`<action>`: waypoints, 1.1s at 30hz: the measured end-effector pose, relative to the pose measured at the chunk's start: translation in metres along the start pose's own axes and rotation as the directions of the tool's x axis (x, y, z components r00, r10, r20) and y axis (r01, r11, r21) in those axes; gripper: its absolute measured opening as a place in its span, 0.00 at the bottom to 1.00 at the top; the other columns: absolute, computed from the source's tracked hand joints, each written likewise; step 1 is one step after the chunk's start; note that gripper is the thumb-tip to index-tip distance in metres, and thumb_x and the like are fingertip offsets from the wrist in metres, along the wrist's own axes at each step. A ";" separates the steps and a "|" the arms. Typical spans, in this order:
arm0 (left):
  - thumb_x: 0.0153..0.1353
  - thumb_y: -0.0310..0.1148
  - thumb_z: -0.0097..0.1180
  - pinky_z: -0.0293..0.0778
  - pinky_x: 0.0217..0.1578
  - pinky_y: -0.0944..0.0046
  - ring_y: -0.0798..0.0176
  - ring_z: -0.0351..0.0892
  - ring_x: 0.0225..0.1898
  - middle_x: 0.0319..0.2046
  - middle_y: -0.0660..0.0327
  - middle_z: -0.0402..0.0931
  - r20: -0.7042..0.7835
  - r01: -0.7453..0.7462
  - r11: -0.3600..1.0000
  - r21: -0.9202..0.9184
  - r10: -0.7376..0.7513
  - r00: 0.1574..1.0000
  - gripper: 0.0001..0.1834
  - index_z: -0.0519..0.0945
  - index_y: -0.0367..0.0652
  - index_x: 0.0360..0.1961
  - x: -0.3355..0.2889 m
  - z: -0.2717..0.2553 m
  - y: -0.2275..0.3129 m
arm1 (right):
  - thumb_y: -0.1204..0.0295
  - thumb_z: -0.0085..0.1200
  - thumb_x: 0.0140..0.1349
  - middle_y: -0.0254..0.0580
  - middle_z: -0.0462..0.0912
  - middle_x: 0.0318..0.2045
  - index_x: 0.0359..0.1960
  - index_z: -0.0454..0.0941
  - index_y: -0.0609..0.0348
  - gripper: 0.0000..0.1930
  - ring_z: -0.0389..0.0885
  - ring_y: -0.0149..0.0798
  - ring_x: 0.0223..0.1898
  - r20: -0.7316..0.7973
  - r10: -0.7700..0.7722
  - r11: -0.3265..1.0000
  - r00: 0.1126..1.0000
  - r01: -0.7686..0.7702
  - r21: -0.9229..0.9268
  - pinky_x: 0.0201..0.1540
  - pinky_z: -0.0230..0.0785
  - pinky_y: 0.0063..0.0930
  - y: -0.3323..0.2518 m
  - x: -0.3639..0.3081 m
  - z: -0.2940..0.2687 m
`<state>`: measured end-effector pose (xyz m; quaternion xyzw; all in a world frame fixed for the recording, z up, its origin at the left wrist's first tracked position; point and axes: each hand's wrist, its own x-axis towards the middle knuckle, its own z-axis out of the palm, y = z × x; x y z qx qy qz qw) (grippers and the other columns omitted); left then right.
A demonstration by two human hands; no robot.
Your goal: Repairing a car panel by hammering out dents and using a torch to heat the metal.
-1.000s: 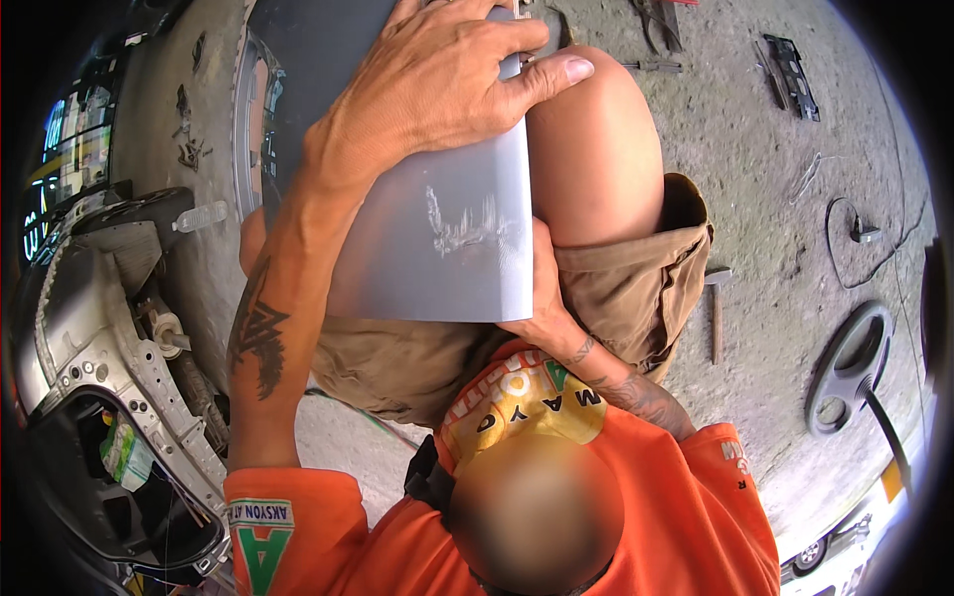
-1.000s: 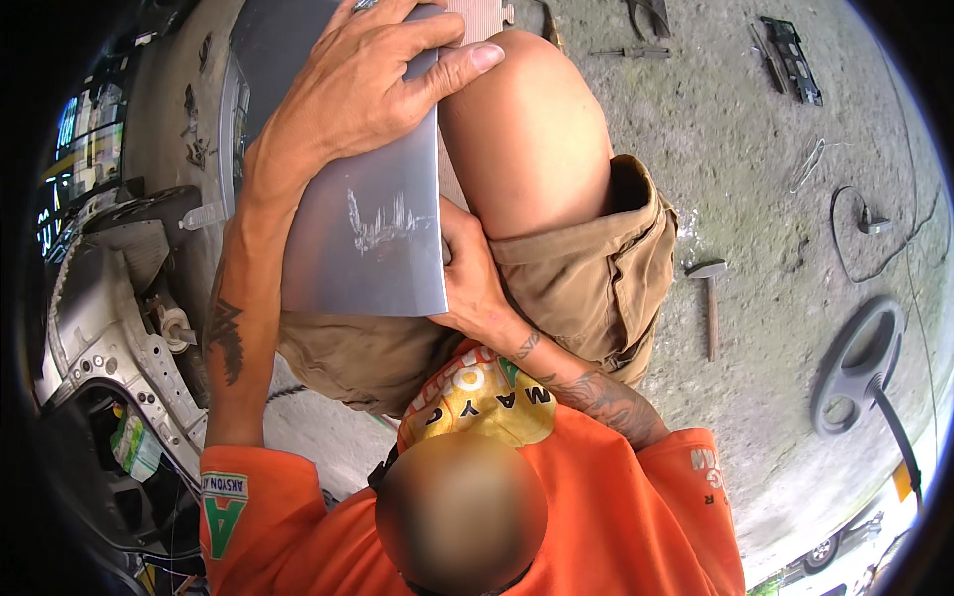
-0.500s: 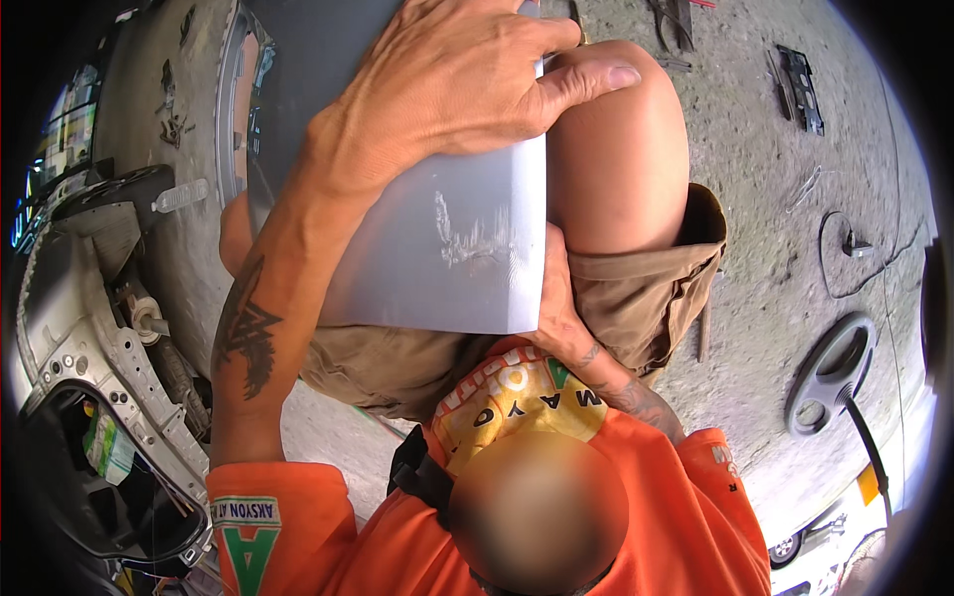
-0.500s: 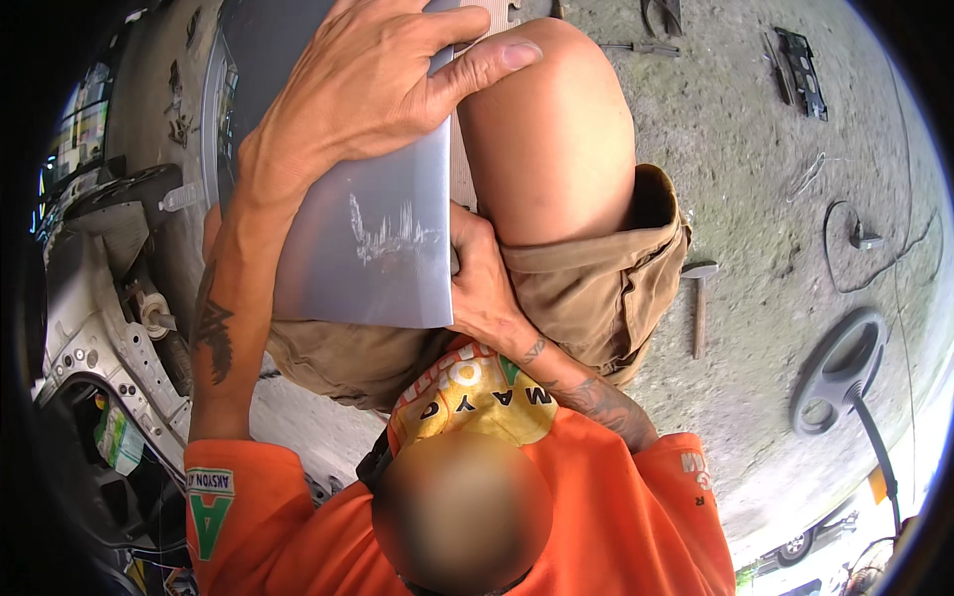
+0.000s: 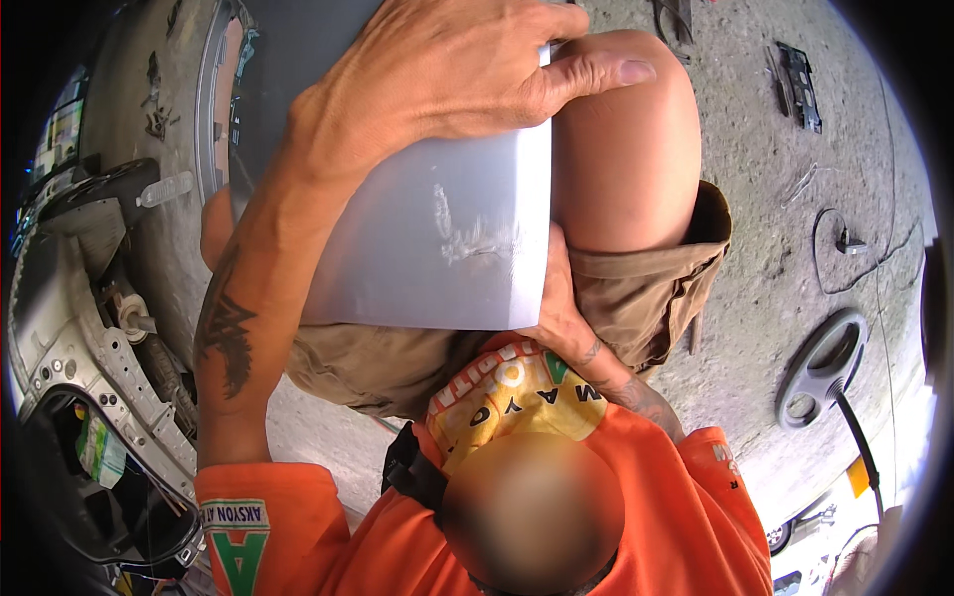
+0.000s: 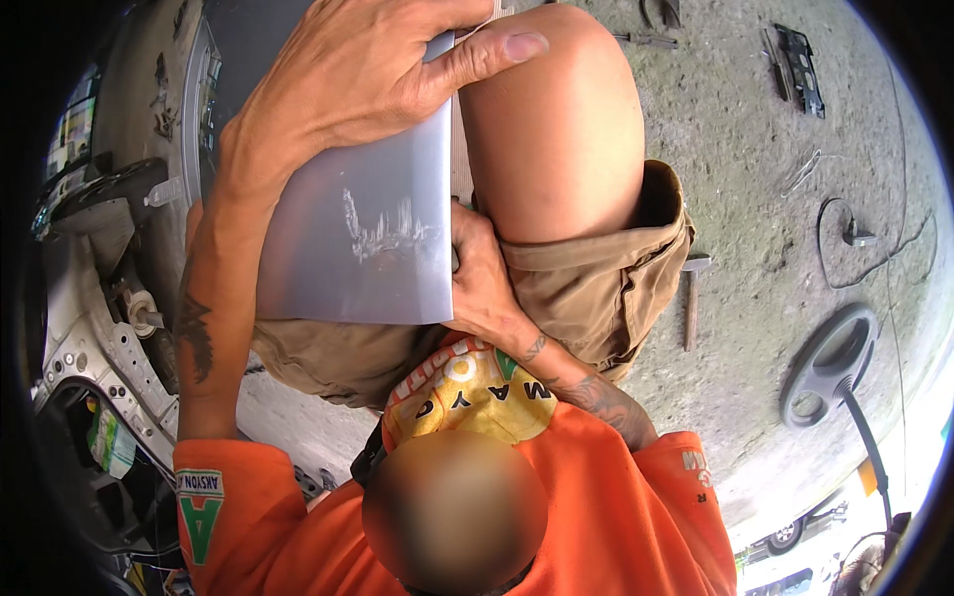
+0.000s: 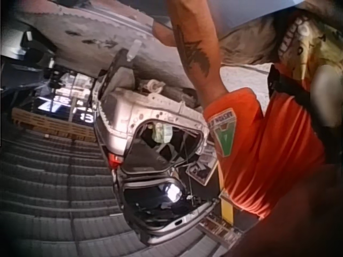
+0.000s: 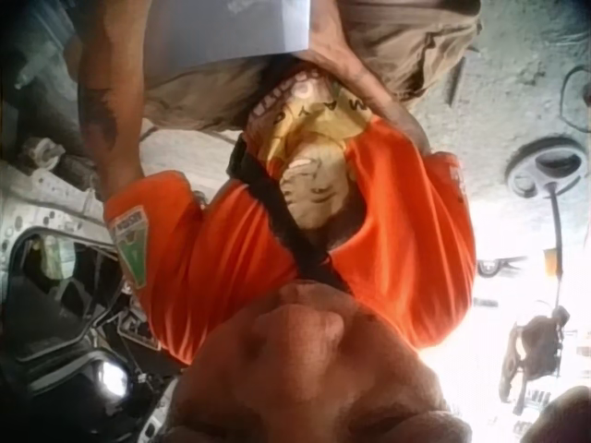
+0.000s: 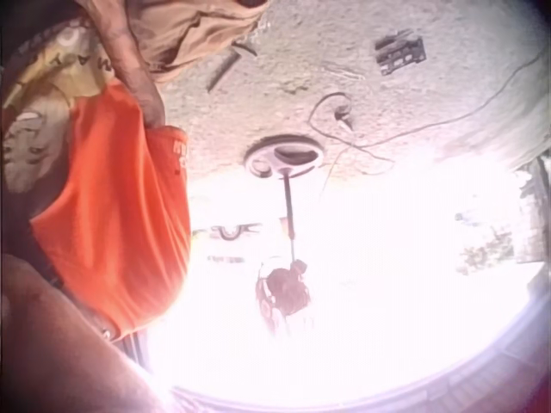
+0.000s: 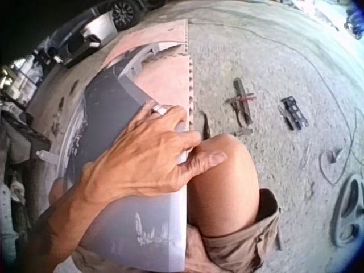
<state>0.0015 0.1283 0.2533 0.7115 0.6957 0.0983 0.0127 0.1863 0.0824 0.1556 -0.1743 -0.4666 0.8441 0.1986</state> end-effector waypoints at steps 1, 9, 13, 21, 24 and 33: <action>0.67 0.61 0.45 0.64 0.53 0.46 0.50 0.75 0.38 0.31 0.50 0.72 -0.001 0.004 1.000 -0.003 -0.004 1.000 0.33 0.85 0.40 0.30 0.000 0.001 0.000 | 0.71 0.63 0.55 0.37 0.82 0.34 0.40 0.78 0.66 0.14 0.76 0.27 0.36 0.012 0.013 1.000 1.000 -0.012 -0.008 0.42 0.72 0.25 -0.002 0.001 -0.001; 0.67 0.62 0.43 0.61 0.57 0.41 0.46 0.77 0.40 0.34 0.45 0.74 -0.038 0.040 0.999 -0.023 -0.040 0.998 0.35 0.84 0.38 0.28 -0.003 0.002 0.002 | 0.71 0.62 0.54 0.39 0.82 0.32 0.39 0.77 0.69 0.15 0.76 0.27 0.35 0.067 0.087 0.995 0.994 -0.083 -0.062 0.40 0.72 0.26 -0.017 0.006 -0.001; 0.67 0.62 0.42 0.61 0.57 0.40 0.45 0.77 0.40 0.34 0.44 0.74 0.020 0.097 0.995 -0.019 -0.097 0.995 0.36 0.84 0.37 0.28 -0.001 -0.004 0.008 | 0.69 0.64 0.51 0.40 0.83 0.31 0.39 0.77 0.68 0.17 0.76 0.28 0.33 0.027 0.048 0.997 0.998 -0.046 -0.064 0.38 0.73 0.28 -0.017 0.006 0.000; 0.68 0.62 0.39 0.57 0.60 0.35 0.44 0.77 0.43 0.36 0.43 0.74 0.022 0.109 0.994 0.004 -0.109 0.994 0.37 0.84 0.35 0.31 -0.002 0.003 0.007 | 0.70 0.65 0.49 0.41 0.83 0.31 0.38 0.77 0.68 0.17 0.77 0.29 0.32 -0.005 0.054 0.997 0.999 -0.054 0.046 0.37 0.73 0.29 -0.011 0.005 -0.001; 0.69 0.62 0.38 0.57 0.60 0.34 0.43 0.77 0.44 0.36 0.42 0.74 0.009 0.115 0.992 0.056 -0.116 0.993 0.38 0.83 0.35 0.31 -0.004 0.006 0.006 | 0.70 0.64 0.50 0.41 0.83 0.31 0.37 0.78 0.68 0.16 0.77 0.29 0.31 0.009 0.188 0.981 0.982 -0.187 -0.049 0.36 0.73 0.29 -0.018 0.005 -0.001; 0.70 0.63 0.34 0.60 0.58 0.34 0.44 0.77 0.44 0.35 0.43 0.74 0.068 0.027 0.999 0.030 -0.029 0.997 0.40 0.84 0.34 0.33 -0.001 0.005 -0.002 | 0.73 0.62 0.51 0.44 0.82 0.31 0.38 0.78 0.67 0.14 0.78 0.34 0.31 -0.048 -0.024 0.974 0.999 0.013 -0.226 0.37 0.73 0.31 0.002 -0.002 -0.003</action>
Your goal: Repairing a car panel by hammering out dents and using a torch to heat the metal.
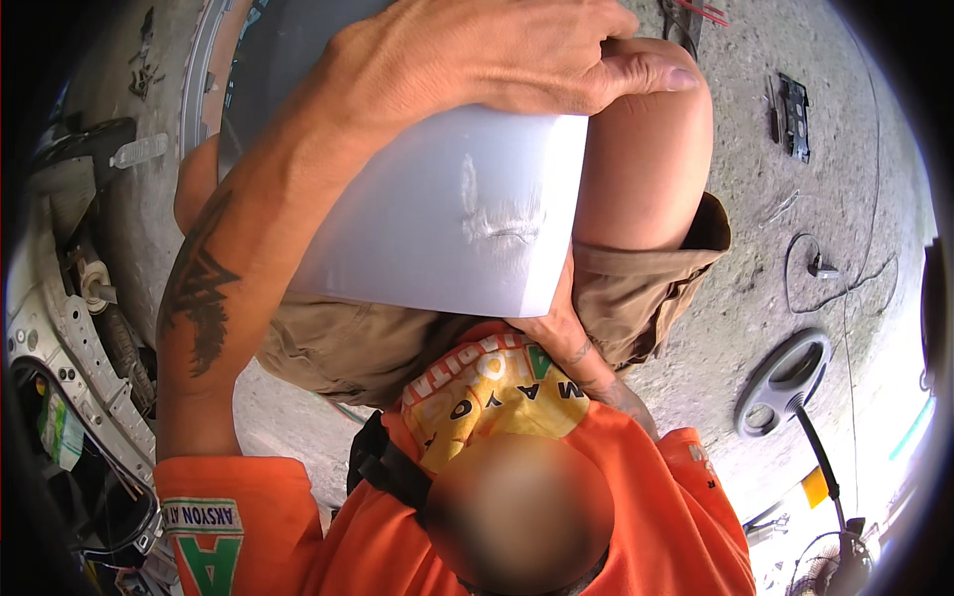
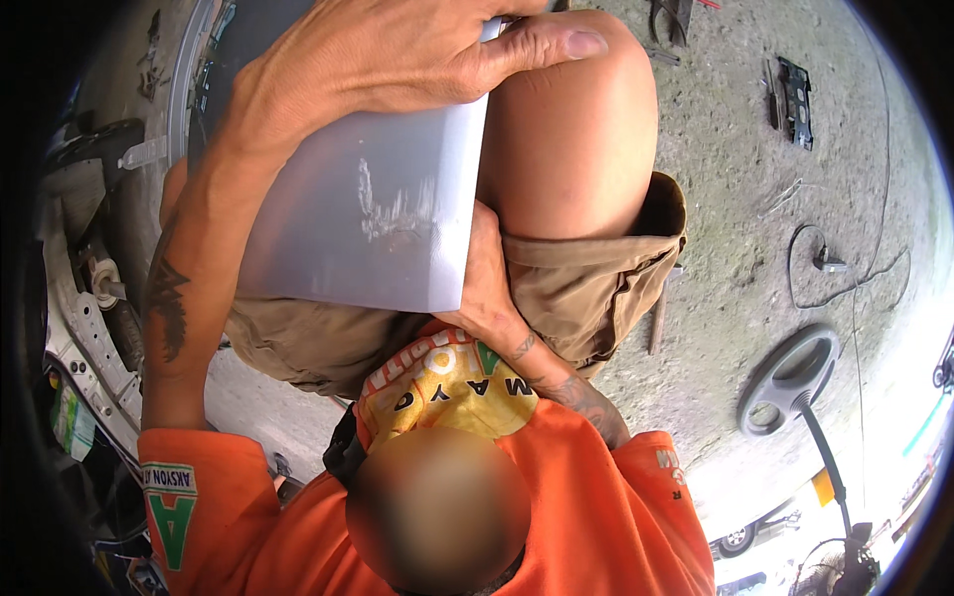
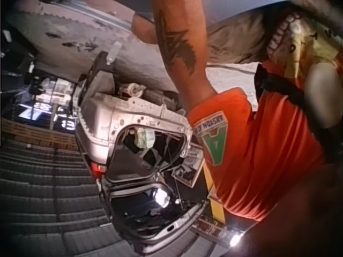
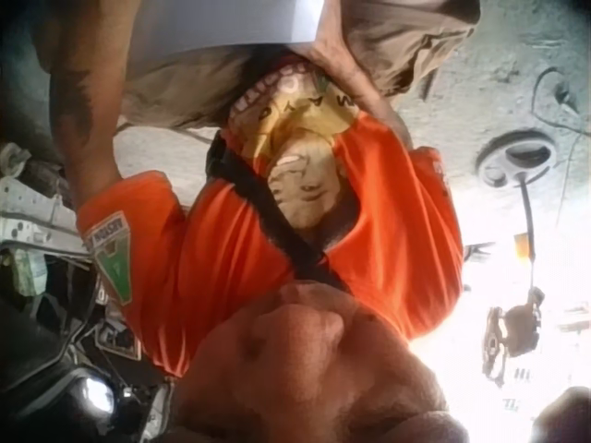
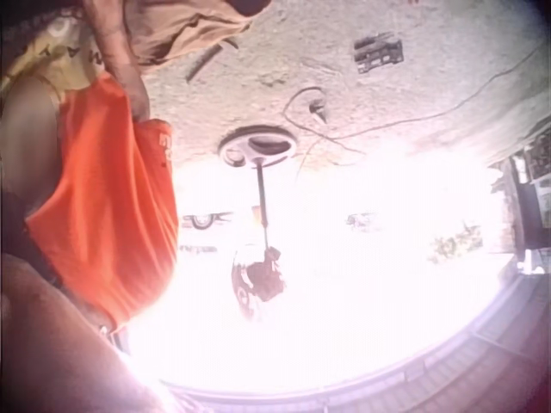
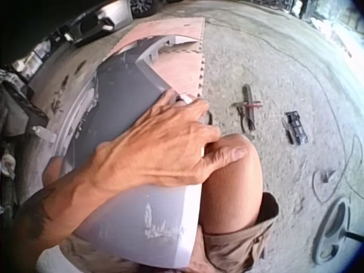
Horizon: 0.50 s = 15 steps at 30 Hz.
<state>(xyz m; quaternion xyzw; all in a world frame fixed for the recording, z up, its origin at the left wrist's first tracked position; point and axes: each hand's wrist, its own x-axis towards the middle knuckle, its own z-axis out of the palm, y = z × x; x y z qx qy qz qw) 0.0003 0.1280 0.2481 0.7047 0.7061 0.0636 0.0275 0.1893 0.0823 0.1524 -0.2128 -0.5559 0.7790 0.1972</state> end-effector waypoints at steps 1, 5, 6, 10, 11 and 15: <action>0.70 0.63 0.34 0.60 0.58 0.34 0.44 0.77 0.44 0.35 0.43 0.74 0.001 0.001 1.000 -0.001 -0.001 1.000 0.40 0.84 0.34 0.33 0.000 0.001 -0.001 | 0.72 0.62 0.51 0.43 0.82 0.31 0.38 0.78 0.66 0.14 0.78 0.33 0.31 -0.012 0.094 0.988 0.996 -0.091 0.127 0.37 0.73 0.30 0.001 -0.001 0.001; 0.70 0.61 0.37 0.61 0.57 0.34 0.45 0.77 0.41 0.33 0.44 0.74 -0.034 0.031 0.991 -0.130 -0.036 0.999 0.38 0.83 0.34 0.31 -0.002 0.004 -0.001 | 0.71 0.65 0.49 0.40 0.82 0.32 0.39 0.77 0.66 0.17 0.77 0.30 0.32 -0.022 0.103 0.981 0.994 -0.098 0.167 0.37 0.73 0.29 -0.012 0.003 0.005; 0.70 0.60 0.39 0.61 0.57 0.34 0.45 0.78 0.40 0.33 0.45 0.74 -0.053 0.042 0.985 -0.168 -0.052 0.997 0.36 0.83 0.34 0.30 -0.003 0.003 0.000 | 0.71 0.65 0.49 0.40 0.82 0.32 0.39 0.77 0.66 0.17 0.77 0.30 0.32 -0.019 0.105 0.981 0.994 -0.101 0.168 0.37 0.73 0.29 -0.014 0.003 0.005; 0.69 0.57 0.43 0.61 0.57 0.34 0.46 0.78 0.39 0.32 0.45 0.74 -0.072 0.035 0.986 -0.163 -0.048 0.996 0.34 0.83 0.34 0.28 -0.002 -0.002 0.006 | 0.70 0.67 0.48 0.38 0.81 0.32 0.39 0.76 0.67 0.18 0.77 0.29 0.33 0.026 0.197 0.953 0.980 -0.198 0.229 0.37 0.72 0.28 -0.021 0.005 -0.001; 0.69 0.56 0.43 0.62 0.56 0.34 0.46 0.78 0.39 0.32 0.45 0.74 -0.081 0.029 0.990 -0.135 -0.041 0.996 0.33 0.83 0.34 0.27 -0.003 -0.006 0.008 | 0.70 0.67 0.48 0.38 0.81 0.32 0.39 0.76 0.67 0.18 0.77 0.29 0.33 0.049 0.187 0.971 0.981 -0.193 0.145 0.38 0.72 0.28 -0.023 0.005 -0.002; 0.69 0.57 0.44 0.62 0.54 0.33 0.45 0.78 0.39 0.32 0.45 0.74 -0.069 0.046 0.987 -0.152 -0.057 0.996 0.34 0.83 0.35 0.27 -0.003 0.000 0.006 | 0.70 0.67 0.47 0.38 0.82 0.32 0.38 0.76 0.67 0.19 0.77 0.28 0.33 0.051 0.223 0.958 0.974 -0.228 0.173 0.38 0.73 0.28 -0.023 0.005 0.000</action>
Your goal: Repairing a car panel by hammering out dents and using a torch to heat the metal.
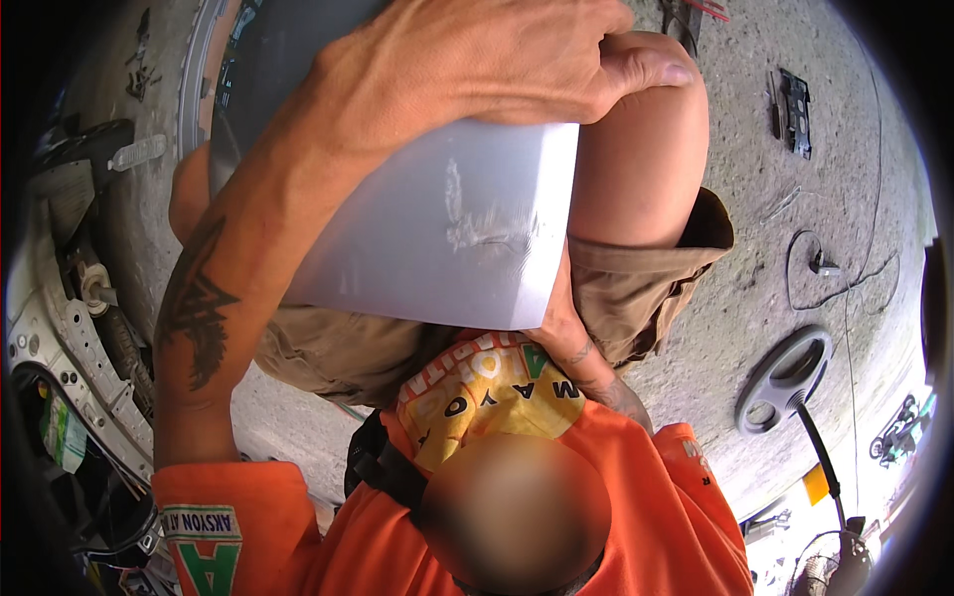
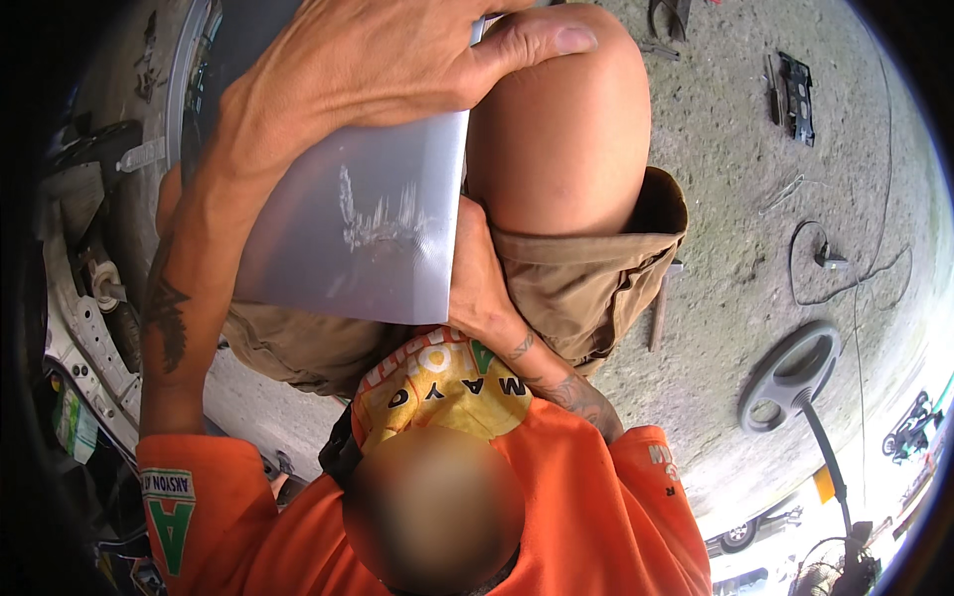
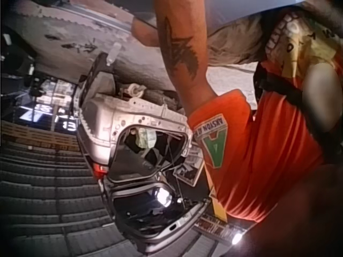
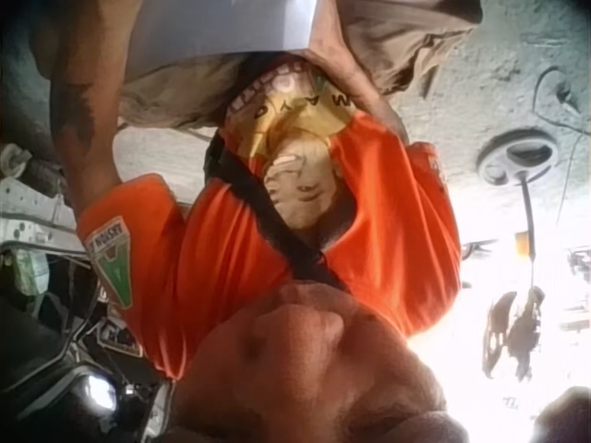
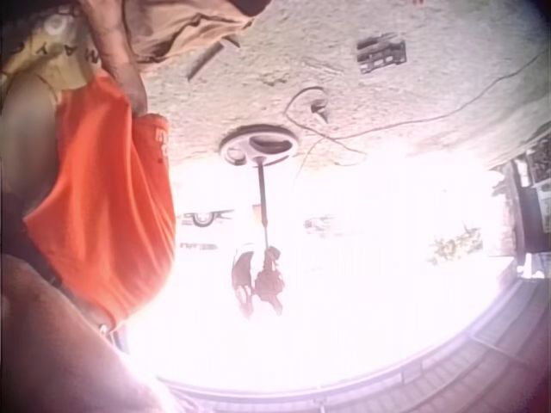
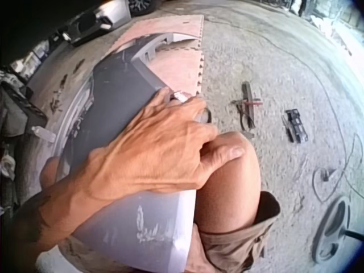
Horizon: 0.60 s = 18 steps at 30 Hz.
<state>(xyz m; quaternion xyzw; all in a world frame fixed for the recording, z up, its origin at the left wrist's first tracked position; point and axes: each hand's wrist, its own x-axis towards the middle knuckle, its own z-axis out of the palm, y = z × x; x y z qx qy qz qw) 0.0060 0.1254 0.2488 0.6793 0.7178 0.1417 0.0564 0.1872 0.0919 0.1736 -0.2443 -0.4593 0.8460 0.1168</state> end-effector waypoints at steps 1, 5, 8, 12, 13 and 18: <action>0.69 0.57 0.44 0.62 0.54 0.33 0.45 0.78 0.39 0.32 0.45 0.74 0.000 -0.004 1.000 0.001 0.004 1.000 0.34 0.83 0.35 0.27 0.001 0.001 0.000 | 0.70 0.67 0.47 0.38 0.82 0.31 0.38 0.76 0.67 0.19 0.77 0.28 0.32 0.015 -0.032 0.999 0.999 0.033 -0.002 0.37 0.73 0.27 0.001 0.001 -0.001; 0.68 0.60 0.44 0.64 0.54 0.37 0.44 0.78 0.39 0.33 0.43 0.74 -0.017 -0.007 0.999 0.032 0.007 1.000 0.35 0.84 0.36 0.29 0.004 -0.001 0.002 | 0.71 0.67 0.48 0.38 0.82 0.31 0.38 0.77 0.67 0.18 0.77 0.28 0.32 0.034 -0.028 0.995 0.999 0.024 0.095 0.37 0.73 0.27 0.000 0.003 -0.003; 0.67 0.62 0.44 0.65 0.54 0.40 0.43 0.77 0.42 0.36 0.42 0.74 0.026 0.006 0.998 0.059 -0.007 1.000 0.35 0.85 0.36 0.33 0.007 -0.004 0.000 | 0.71 0.66 0.49 0.38 0.82 0.32 0.38 0.77 0.67 0.17 0.78 0.28 0.32 -0.003 -0.012 0.997 1.000 0.012 0.070 0.38 0.73 0.27 -0.003 0.005 -0.001; 0.66 0.62 0.45 0.66 0.53 0.42 0.41 0.76 0.46 0.39 0.41 0.73 0.016 -0.061 0.979 0.195 0.059 0.998 0.36 0.85 0.35 0.37 0.008 -0.005 -0.005 | 0.71 0.66 0.50 0.37 0.83 0.32 0.39 0.77 0.67 0.17 0.78 0.28 0.33 0.032 -0.188 0.982 0.982 0.189 -0.023 0.38 0.73 0.26 0.009 0.005 -0.004; 0.66 0.62 0.45 0.66 0.53 0.42 0.41 0.76 0.46 0.39 0.41 0.73 0.016 -0.064 0.979 0.194 0.062 0.998 0.36 0.85 0.35 0.37 0.008 -0.003 -0.006 | 0.71 0.66 0.51 0.38 0.83 0.33 0.39 0.77 0.67 0.17 0.78 0.27 0.34 0.056 -0.179 0.981 0.982 0.183 -0.060 0.39 0.74 0.26 0.010 0.005 -0.005; 0.66 0.61 0.46 0.67 0.51 0.43 0.41 0.76 0.43 0.37 0.41 0.73 0.025 -0.009 0.996 0.092 0.006 1.000 0.35 0.84 0.35 0.32 0.009 -0.009 0.002 | 0.70 0.67 0.51 0.38 0.83 0.35 0.41 0.76 0.67 0.19 0.78 0.27 0.36 0.027 -0.140 0.988 0.990 0.138 0.064 0.40 0.74 0.25 0.004 0.004 -0.001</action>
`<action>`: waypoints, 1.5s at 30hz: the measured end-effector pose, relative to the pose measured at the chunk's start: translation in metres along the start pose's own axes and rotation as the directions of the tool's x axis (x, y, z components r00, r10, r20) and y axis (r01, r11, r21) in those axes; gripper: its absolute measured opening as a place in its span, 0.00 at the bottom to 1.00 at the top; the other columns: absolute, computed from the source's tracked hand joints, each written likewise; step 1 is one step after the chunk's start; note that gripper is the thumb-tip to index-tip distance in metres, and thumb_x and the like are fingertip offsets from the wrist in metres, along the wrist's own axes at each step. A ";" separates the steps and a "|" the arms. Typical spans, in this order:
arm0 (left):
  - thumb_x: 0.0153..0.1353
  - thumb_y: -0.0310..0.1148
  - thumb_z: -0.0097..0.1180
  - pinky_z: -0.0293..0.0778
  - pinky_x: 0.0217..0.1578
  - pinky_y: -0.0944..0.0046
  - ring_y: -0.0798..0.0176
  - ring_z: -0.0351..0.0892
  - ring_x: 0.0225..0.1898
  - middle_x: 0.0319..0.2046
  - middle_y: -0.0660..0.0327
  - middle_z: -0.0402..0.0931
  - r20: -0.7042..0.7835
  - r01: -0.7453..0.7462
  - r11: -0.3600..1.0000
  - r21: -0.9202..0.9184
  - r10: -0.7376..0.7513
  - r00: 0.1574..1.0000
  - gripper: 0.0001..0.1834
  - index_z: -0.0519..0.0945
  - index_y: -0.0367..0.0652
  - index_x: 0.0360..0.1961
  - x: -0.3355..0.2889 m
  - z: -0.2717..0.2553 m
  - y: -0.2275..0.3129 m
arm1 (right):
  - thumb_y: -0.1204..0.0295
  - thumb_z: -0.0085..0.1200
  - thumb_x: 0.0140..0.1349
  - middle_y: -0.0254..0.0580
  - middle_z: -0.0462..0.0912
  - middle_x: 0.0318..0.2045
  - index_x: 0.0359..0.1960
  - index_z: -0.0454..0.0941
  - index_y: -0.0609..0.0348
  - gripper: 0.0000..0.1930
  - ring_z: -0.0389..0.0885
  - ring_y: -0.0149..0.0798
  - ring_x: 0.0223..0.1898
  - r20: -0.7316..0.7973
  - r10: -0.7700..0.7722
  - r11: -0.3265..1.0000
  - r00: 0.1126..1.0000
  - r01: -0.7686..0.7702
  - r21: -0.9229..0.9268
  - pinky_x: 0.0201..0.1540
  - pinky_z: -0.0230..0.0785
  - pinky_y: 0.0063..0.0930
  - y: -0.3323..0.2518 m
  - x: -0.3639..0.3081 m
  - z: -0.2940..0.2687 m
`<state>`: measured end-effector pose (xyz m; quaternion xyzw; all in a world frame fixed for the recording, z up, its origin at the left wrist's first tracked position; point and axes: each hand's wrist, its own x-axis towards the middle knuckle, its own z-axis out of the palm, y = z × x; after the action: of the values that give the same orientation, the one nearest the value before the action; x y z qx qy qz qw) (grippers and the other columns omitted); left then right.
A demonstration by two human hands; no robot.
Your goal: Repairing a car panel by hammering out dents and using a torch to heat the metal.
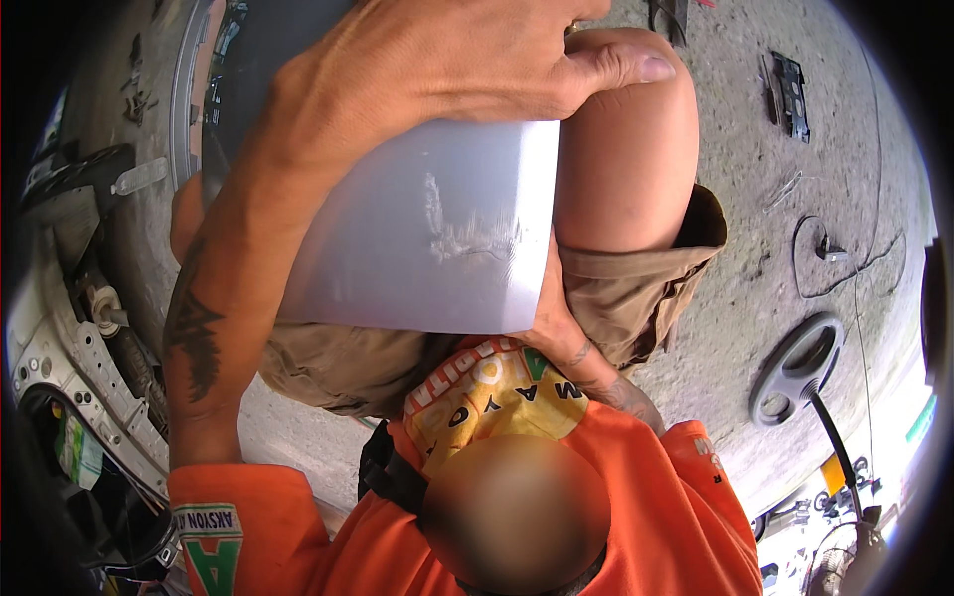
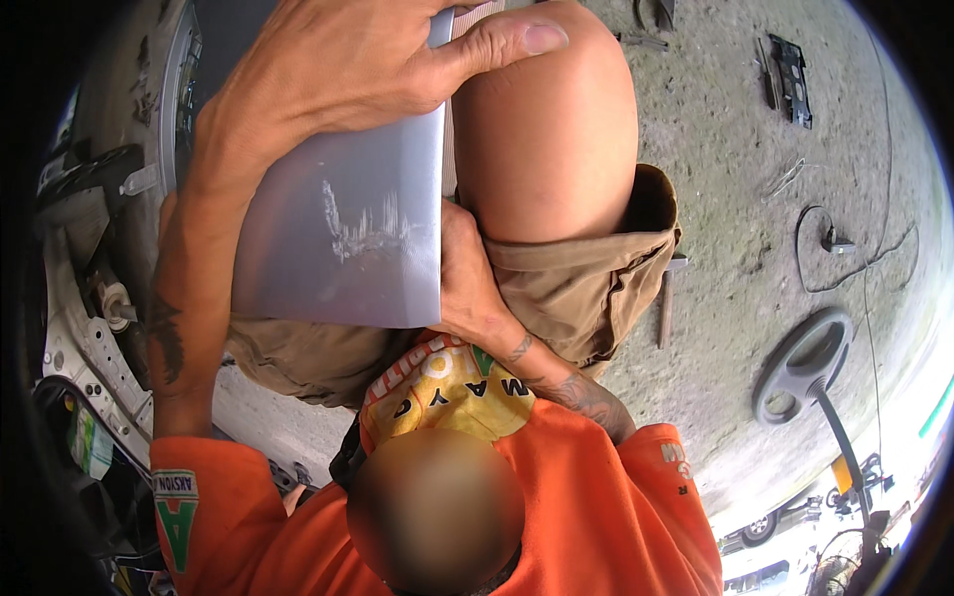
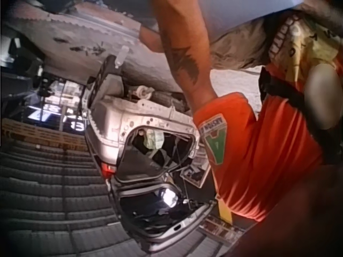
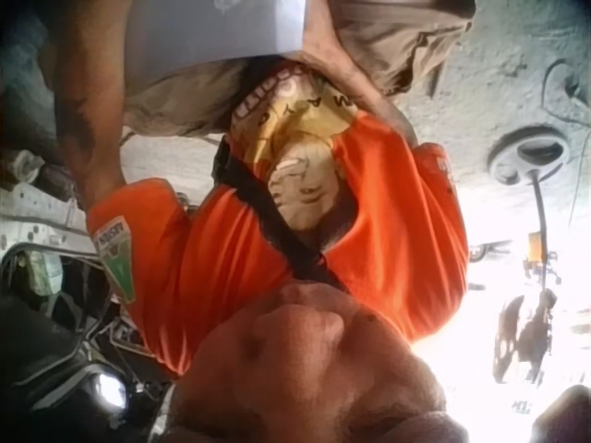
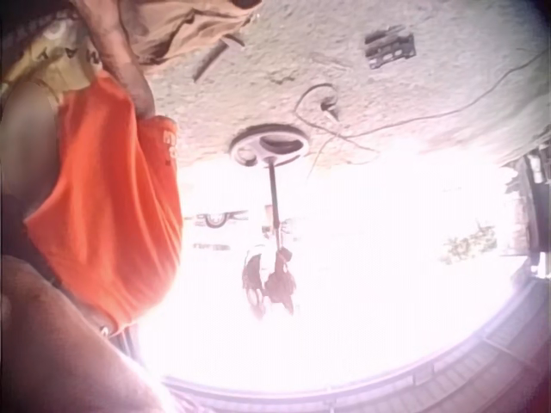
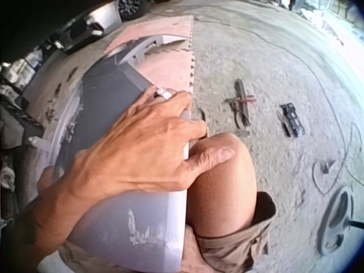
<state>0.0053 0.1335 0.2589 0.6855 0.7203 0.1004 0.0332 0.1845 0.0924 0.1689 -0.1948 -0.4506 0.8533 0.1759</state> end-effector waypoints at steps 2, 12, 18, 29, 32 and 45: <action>0.66 0.61 0.46 0.67 0.51 0.42 0.41 0.76 0.42 0.37 0.41 0.73 -0.004 -0.006 1.000 0.006 0.006 1.000 0.35 0.84 0.35 0.31 -0.001 -0.008 0.010 | 0.69 0.67 0.51 0.39 0.83 0.35 0.42 0.76 0.67 0.20 0.78 0.27 0.36 -0.006 0.041 0.992 0.999 -0.040 0.118 0.41 0.74 0.25 -0.002 0.001 0.000; 0.65 0.61 0.48 0.67 0.51 0.43 0.44 0.77 0.41 0.35 0.43 0.74 -0.150 -0.069 0.997 -0.019 0.065 0.987 0.34 0.83 0.36 0.27 0.000 0.013 -0.005 | 0.70 0.67 0.50 0.40 0.83 0.33 0.41 0.76 0.68 0.19 0.79 0.29 0.34 0.029 -0.005 1.000 1.000 0.005 -0.011 0.40 0.74 0.27 -0.007 0.005 0.000; 0.65 0.63 0.45 0.64 0.57 0.41 0.43 0.76 0.46 0.38 0.42 0.74 -0.007 0.025 0.997 -0.073 -0.025 1.000 0.36 0.84 0.35 0.32 -0.002 0.006 -0.001 | 0.71 0.66 0.50 0.40 0.83 0.33 0.42 0.76 0.67 0.19 0.78 0.29 0.34 -0.002 0.042 0.998 0.999 -0.043 -0.038 0.39 0.73 0.27 -0.009 0.003 0.002; 0.66 0.60 0.45 0.61 0.59 0.37 0.43 0.76 0.46 0.38 0.42 0.74 0.002 0.006 1.000 -0.022 -0.006 1.000 0.35 0.84 0.33 0.32 -0.003 0.004 -0.002 | 0.70 0.66 0.50 0.40 0.82 0.35 0.42 0.75 0.68 0.20 0.77 0.29 0.35 -0.045 0.052 0.999 0.998 -0.053 -0.007 0.41 0.73 0.28 -0.006 0.000 0.001; 0.66 0.61 0.46 0.61 0.59 0.38 0.42 0.76 0.45 0.38 0.43 0.74 -0.047 -0.009 0.998 -0.059 0.006 0.999 0.35 0.84 0.34 0.30 -0.005 0.007 -0.004 | 0.70 0.66 0.50 0.40 0.82 0.34 0.41 0.75 0.68 0.19 0.77 0.28 0.35 -0.020 0.114 0.992 0.993 -0.115 -0.047 0.41 0.73 0.27 -0.011 0.003 0.003; 0.65 0.61 0.47 0.64 0.51 0.46 0.47 0.74 0.39 0.33 0.47 0.71 0.032 -0.039 0.999 0.036 0.038 0.999 0.34 0.83 0.36 0.26 0.007 -0.007 0.006 | 0.73 0.58 0.55 0.40 0.82 0.38 0.45 0.78 0.67 0.16 0.77 0.29 0.42 0.063 -0.090 0.994 0.994 0.093 -0.062 0.51 0.70 0.27 0.012 -0.007 -0.005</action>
<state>0.0093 0.1398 0.2675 0.7011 0.7082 0.0770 0.0297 0.1918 0.0859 0.1576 -0.1538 -0.4914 0.8348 0.1949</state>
